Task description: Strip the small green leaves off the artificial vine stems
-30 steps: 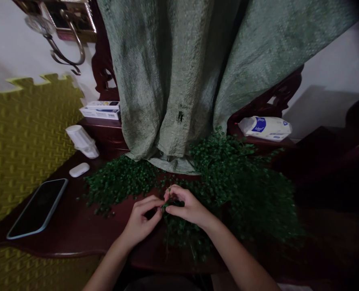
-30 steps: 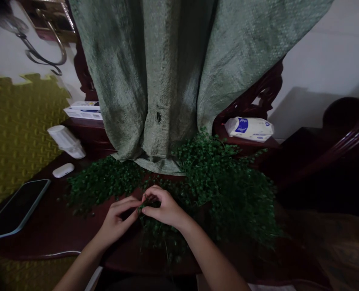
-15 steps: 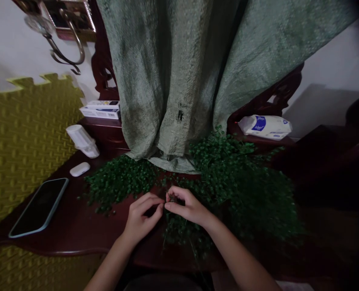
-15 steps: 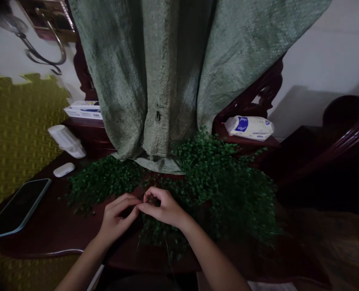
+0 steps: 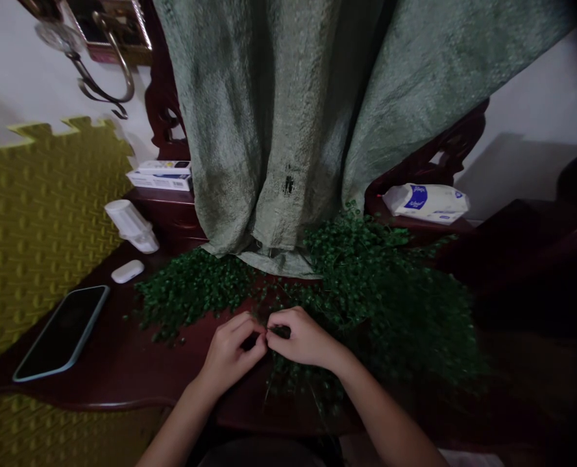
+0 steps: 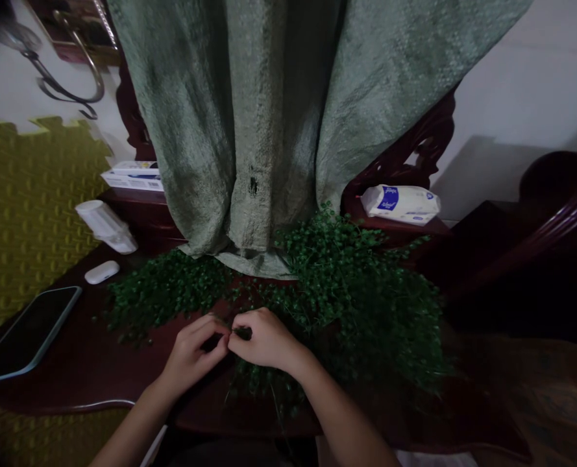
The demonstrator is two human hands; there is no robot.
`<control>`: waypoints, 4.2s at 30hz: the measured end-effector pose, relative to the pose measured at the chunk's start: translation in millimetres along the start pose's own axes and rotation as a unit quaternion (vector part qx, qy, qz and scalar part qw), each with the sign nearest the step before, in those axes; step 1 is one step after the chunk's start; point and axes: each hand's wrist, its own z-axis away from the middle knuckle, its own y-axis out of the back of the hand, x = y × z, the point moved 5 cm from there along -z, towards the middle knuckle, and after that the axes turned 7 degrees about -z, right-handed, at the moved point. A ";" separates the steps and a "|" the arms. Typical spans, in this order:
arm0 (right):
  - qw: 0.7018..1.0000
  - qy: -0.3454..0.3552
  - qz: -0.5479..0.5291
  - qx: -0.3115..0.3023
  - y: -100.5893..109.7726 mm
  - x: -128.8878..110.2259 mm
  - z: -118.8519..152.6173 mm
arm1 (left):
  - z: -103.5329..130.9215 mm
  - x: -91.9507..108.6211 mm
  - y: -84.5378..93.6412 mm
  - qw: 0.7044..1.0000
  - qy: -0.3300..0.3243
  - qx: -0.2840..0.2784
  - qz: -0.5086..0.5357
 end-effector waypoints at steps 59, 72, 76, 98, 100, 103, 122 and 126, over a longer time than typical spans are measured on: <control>0.983 -0.020 -0.157 0.092 14.1 4.6 -2.6 | 2.1 -0.9 -2.4 0.994 0.039 -0.043 0.095; 0.996 -0.030 0.052 -0.071 12.2 6.3 6.1 | 0.9 -0.6 -7.1 0.986 0.038 -0.072 0.147; 0.994 -0.024 0.079 -0.065 11.5 8.3 8.1 | 2.1 -1.8 -7.7 0.984 0.050 -0.075 0.155; 0.974 0.048 -0.135 -0.176 -3.9 -5.3 10.7 | 5.2 2.8 -6.1 0.898 0.140 -0.211 0.358; 0.971 0.042 -0.161 -0.170 -3.7 -8.8 10.5 | 5.8 -1.7 -3.5 0.886 0.150 -0.191 0.395; 0.976 0.025 -0.163 -0.139 -4.2 -9.0 8.9 | 4.4 -11.1 0.5 0.913 0.155 -0.119 0.357; 0.987 -0.059 0.070 -0.132 37.2 30.0 8.9 | 13.3 -47.4 21.3 0.959 0.181 0.181 -0.120; 0.988 -0.077 0.083 -0.108 42.2 37.9 6.6 | 12.0 -49.3 19.9 0.958 0.166 0.176 -0.154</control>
